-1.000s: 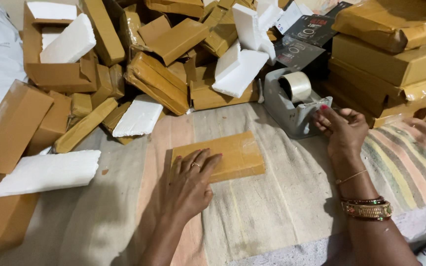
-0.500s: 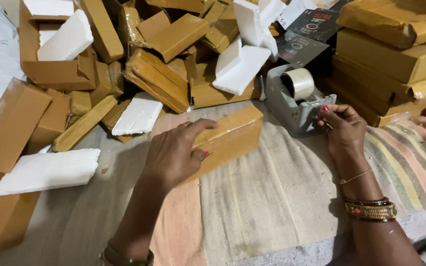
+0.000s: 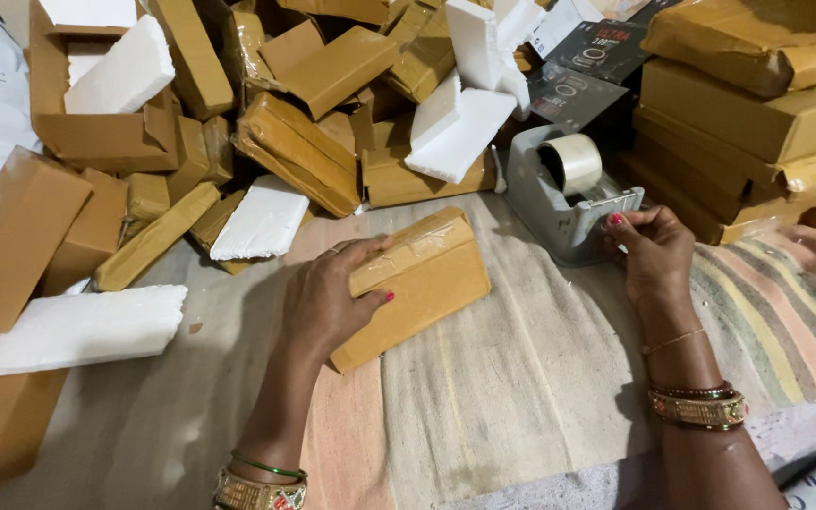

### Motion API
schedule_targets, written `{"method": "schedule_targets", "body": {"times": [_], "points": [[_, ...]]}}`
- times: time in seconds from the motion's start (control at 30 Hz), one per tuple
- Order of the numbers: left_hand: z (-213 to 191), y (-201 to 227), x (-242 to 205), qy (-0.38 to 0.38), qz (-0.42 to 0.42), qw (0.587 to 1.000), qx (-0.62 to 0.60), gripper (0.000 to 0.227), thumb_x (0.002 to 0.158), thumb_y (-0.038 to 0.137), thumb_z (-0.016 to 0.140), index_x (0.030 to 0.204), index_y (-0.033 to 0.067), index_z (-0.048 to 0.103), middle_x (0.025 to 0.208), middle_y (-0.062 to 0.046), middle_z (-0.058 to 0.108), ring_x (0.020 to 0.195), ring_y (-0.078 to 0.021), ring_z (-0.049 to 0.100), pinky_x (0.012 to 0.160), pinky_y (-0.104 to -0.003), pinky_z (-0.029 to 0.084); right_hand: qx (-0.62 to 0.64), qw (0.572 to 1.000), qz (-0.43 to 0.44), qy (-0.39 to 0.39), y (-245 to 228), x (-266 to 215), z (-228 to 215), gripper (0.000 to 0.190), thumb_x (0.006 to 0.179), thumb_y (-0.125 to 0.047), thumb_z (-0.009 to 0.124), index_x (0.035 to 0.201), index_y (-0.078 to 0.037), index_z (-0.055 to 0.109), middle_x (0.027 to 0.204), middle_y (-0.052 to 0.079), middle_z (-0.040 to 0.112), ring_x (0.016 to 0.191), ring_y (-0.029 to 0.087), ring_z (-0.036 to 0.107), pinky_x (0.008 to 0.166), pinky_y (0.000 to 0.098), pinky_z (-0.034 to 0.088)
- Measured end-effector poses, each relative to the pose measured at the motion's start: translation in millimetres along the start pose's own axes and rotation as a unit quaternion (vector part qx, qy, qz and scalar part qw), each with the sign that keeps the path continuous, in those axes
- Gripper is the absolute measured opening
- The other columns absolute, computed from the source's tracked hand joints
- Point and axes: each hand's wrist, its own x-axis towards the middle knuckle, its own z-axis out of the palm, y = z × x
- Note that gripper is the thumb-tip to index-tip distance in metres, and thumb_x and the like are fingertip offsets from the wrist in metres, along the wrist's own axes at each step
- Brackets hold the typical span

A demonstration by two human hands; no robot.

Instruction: The person packs a small product box into a larger cardboard shipping box. They fold the flaps of the shipping box, then use a tape dispenser to apply clear packing tape to seal the box shut. The sealed box is then placed aside.

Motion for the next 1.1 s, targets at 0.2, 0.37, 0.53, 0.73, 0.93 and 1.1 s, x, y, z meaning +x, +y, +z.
{"method": "schedule_targets", "body": {"times": [0.2,0.37,0.53,0.73,0.93,1.1], "points": [[12.7,-2.6,0.6,0.032,0.020,0.999,0.037,0.057,0.073,0.029,0.088,0.125,0.0178,0.066,0.118,-0.004,0.074,0.105,-0.0231,0.072,0.093,-0.041,0.054,-0.054,0.997,0.038,0.036,-9.9,-6.8,6.1,0.012,0.098,0.000,0.067,0.094,-0.007,0.058,0.091,0.009,0.072,0.076,0.013,0.070,0.065,0.0257,0.060],[25.6,12.0,16.1,0.017,0.043,0.998,0.040,0.053,0.076,0.031,0.089,0.115,0.0066,0.064,0.109,-0.014,0.073,0.100,-0.0281,0.073,0.092,-0.040,0.058,-0.076,0.995,0.028,0.051,1.2,-2.6,2.5,0.014,0.099,-0.004,0.072,0.094,-0.006,0.059,0.090,0.009,0.072,0.072,0.012,0.066,0.059,0.0234,0.054],[30.4,27.1,18.3,0.047,0.086,0.994,0.056,0.062,0.072,0.026,0.090,0.126,0.0077,0.066,0.107,-0.016,0.076,0.096,-0.0324,0.072,0.084,-0.042,0.057,-0.060,0.997,0.023,0.038,12.5,5.3,-2.2,0.013,0.097,-0.001,0.072,0.093,-0.004,0.060,0.090,0.009,0.072,0.070,0.012,0.065,0.058,0.0234,0.053],[32.1,27.5,15.0,0.033,0.065,0.996,0.043,0.063,0.071,0.025,0.088,0.130,0.0160,0.068,0.112,-0.010,0.076,0.095,-0.0295,0.072,0.085,-0.040,0.056,-0.136,0.988,0.030,0.060,-2.5,-2.4,7.0,0.011,0.097,-0.003,0.071,0.094,-0.004,0.060,0.089,0.011,0.072,0.071,0.012,0.067,0.061,0.0246,0.057],[34.0,25.0,19.3,0.020,0.041,0.998,0.046,0.061,0.073,0.023,0.088,0.130,0.0130,0.067,0.112,-0.013,0.075,0.102,-0.0286,0.071,0.090,-0.040,0.055,-0.318,0.936,0.095,0.118,-12.8,-11.4,9.9,0.011,0.095,-0.006,0.072,0.093,-0.003,0.062,0.088,0.012,0.070,0.071,0.016,0.067,0.061,0.0311,0.058],[32.9,25.6,17.0,0.028,0.072,0.996,0.043,0.060,0.073,0.019,0.088,0.129,0.0108,0.068,0.110,-0.015,0.075,0.100,-0.0317,0.071,0.088,-0.042,0.056,-0.134,0.986,0.024,0.098,-0.4,-21.9,-5.5,0.012,0.098,0.000,0.069,0.096,0.002,0.058,0.089,0.013,0.068,0.073,0.017,0.067,0.066,0.0296,0.059]]}}
